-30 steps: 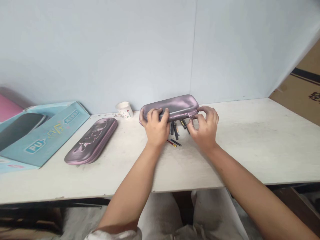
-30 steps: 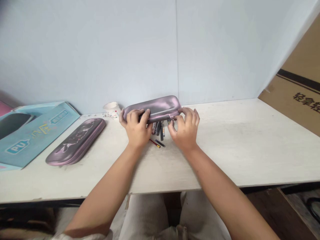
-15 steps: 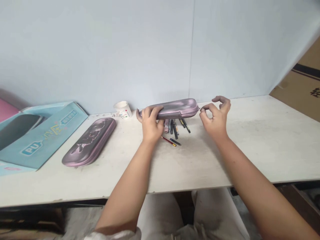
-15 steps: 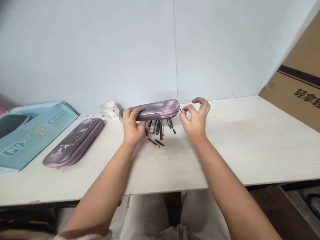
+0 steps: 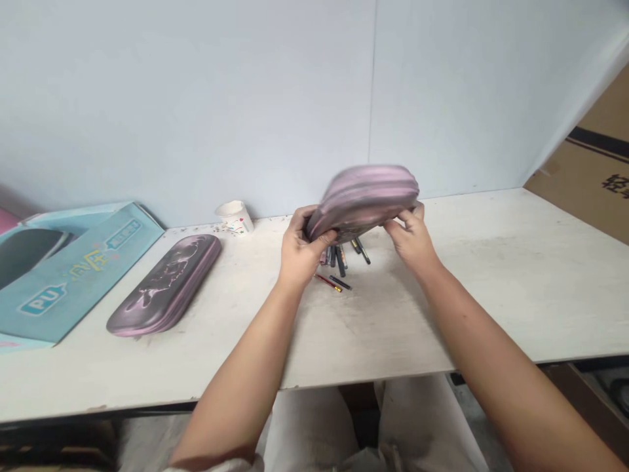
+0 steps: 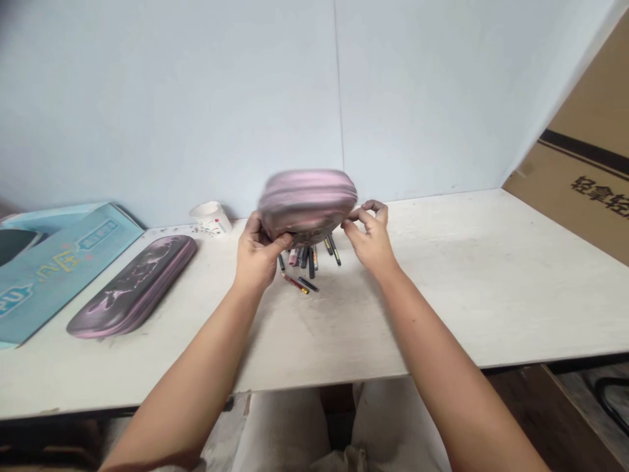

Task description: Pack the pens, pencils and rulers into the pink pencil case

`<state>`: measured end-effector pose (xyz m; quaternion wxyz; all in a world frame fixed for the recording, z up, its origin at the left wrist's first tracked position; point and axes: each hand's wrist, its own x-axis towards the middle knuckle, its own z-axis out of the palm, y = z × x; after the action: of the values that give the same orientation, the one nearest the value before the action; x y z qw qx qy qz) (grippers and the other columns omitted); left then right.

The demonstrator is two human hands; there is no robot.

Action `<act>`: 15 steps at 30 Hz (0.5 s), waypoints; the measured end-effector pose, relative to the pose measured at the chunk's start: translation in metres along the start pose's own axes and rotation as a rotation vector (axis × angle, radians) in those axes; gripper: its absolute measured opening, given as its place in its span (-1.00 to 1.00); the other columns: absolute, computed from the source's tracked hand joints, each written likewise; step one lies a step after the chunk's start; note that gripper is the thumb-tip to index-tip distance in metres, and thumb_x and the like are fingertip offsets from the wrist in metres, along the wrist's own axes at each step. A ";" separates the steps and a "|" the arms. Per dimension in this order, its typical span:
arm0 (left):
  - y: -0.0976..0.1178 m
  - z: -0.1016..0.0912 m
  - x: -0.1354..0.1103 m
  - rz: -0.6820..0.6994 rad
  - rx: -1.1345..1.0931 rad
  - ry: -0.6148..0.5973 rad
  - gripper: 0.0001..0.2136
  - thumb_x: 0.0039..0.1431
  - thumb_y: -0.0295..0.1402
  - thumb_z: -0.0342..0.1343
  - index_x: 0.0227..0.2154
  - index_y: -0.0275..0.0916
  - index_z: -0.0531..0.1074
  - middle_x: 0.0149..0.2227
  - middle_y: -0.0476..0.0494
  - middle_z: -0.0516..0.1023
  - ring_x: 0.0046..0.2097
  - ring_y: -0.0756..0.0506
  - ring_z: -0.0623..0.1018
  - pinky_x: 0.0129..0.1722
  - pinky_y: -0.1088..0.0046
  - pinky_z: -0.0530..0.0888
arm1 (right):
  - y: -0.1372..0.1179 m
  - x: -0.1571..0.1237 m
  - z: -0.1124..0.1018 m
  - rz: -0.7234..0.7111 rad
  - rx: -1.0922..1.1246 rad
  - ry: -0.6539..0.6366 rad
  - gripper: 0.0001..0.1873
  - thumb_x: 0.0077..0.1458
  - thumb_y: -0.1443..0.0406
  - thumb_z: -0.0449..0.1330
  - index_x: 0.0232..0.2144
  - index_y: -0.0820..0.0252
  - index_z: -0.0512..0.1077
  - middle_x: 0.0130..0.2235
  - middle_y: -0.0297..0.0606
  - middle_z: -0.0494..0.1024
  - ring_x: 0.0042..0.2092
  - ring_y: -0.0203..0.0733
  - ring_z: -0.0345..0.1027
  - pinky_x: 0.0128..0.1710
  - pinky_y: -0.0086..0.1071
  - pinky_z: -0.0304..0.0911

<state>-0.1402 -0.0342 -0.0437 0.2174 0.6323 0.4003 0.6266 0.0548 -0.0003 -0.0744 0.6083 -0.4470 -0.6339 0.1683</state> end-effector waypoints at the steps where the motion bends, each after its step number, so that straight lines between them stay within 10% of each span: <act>1: 0.001 0.003 0.000 -0.045 -0.096 0.023 -0.61 -0.06 -0.15 0.19 -0.15 -0.11 0.32 -0.19 -0.06 0.46 -0.11 -0.10 0.47 -0.15 0.35 0.41 | 0.000 -0.002 0.002 0.014 0.004 -0.020 -0.90 -0.02 0.24 0.13 -0.48 0.13 0.40 -0.15 -0.23 0.14 0.03 -0.14 0.09 0.12 -0.10 0.02; 15: -0.002 -0.002 -0.004 -0.572 -0.520 -0.012 -0.62 -0.21 -0.31 0.33 -0.32 -0.24 0.32 -0.34 -0.06 0.54 -0.29 -0.07 0.57 -0.22 0.31 0.51 | 0.002 0.001 -0.017 0.061 -0.017 0.086 -0.92 -0.10 0.30 0.12 -0.57 0.16 0.37 -0.19 -0.26 0.16 -0.03 -0.17 0.14 0.08 -0.16 0.04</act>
<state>-0.1420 -0.0360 -0.0477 0.5388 0.4225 0.3867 0.6178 0.0712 -0.0038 -0.0713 0.6258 -0.4783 -0.5944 0.1620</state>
